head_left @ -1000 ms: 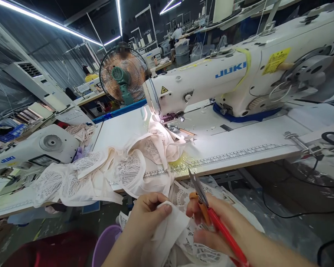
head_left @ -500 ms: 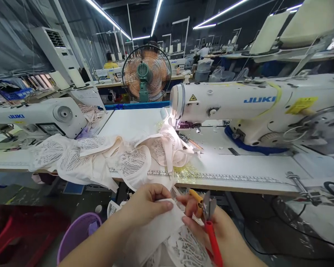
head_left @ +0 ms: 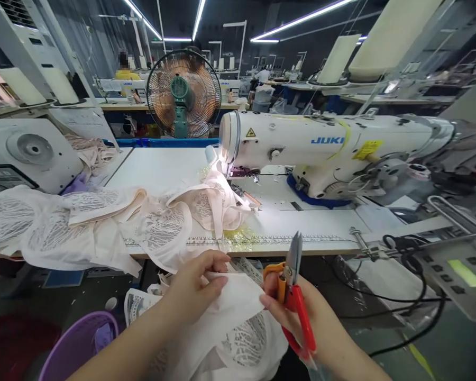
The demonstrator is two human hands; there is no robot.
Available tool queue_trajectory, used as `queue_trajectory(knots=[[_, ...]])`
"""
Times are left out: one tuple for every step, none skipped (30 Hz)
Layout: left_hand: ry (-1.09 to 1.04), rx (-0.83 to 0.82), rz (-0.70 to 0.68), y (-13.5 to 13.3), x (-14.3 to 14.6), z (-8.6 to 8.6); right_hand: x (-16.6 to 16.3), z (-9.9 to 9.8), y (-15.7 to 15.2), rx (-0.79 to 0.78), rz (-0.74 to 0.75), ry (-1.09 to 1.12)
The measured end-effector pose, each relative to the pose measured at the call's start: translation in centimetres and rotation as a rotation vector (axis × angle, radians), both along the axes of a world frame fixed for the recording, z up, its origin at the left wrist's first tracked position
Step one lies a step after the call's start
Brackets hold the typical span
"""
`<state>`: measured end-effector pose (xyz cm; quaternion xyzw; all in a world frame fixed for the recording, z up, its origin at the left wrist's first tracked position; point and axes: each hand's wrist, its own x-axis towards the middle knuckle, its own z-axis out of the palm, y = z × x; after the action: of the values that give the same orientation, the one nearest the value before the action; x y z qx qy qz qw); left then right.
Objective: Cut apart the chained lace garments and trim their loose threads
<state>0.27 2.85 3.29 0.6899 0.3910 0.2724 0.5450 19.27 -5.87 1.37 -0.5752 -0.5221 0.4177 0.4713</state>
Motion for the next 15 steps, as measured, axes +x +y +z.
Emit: queue_trajectory(knots=[[-0.015,-0.012,0.017,-0.1,0.0,-0.3,-0.1,0.0,0.0,-0.018,0.002,-0.004],[-0.028,-0.028,0.028,-0.2,0.1,-0.6,-0.1,0.1,0.0,-0.036,0.008,-0.005],[-0.037,-0.051,0.035,-0.3,0.2,-0.8,-0.2,0.1,0.0,-0.054,0.020,-0.002],[-0.043,-0.081,0.037,-0.4,0.3,-1.0,-0.2,0.1,0.0,-0.074,0.036,0.002],[-0.049,-0.113,0.034,-0.4,0.4,-1.1,-0.2,0.0,0.0,-0.091,0.049,0.004],[-0.054,-0.144,0.029,-0.4,0.6,-1.2,-0.1,0.0,0.0,-0.103,0.057,0.004],[-0.055,-0.168,0.027,-0.4,0.7,-1.3,-0.1,0.0,-0.1,-0.111,0.059,0.011],[-0.054,-0.183,0.030,-0.3,0.9,-1.4,-0.1,0.0,-0.2,-0.118,0.057,0.025],[-0.047,-0.193,0.031,-0.2,1.0,-1.6,-0.1,0.0,-0.2,-0.123,0.053,0.042],[-0.033,-0.198,0.027,-0.1,1.0,-1.8,-0.1,0.0,-0.3,-0.124,0.046,0.060],[-0.012,-0.187,0.023,0.1,1.1,-1.9,0.0,0.0,-0.3,-0.125,0.039,0.077],[0.018,-0.150,0.015,0.3,1.1,-2.1,0.0,0.0,-0.4,-0.126,0.028,0.090],[0.057,-0.076,0.010,0.4,1.0,-2.3,0.0,-0.2,-0.4,-0.127,0.014,0.096],[0.098,0.040,0.012,0.6,0.9,-2.4,0.1,-0.4,-0.4,-0.126,-0.004,0.092],[0.140,0.187,0.026,0.6,0.6,-2.5,0.2,-0.7,-0.5,-0.127,-0.024,0.077]])
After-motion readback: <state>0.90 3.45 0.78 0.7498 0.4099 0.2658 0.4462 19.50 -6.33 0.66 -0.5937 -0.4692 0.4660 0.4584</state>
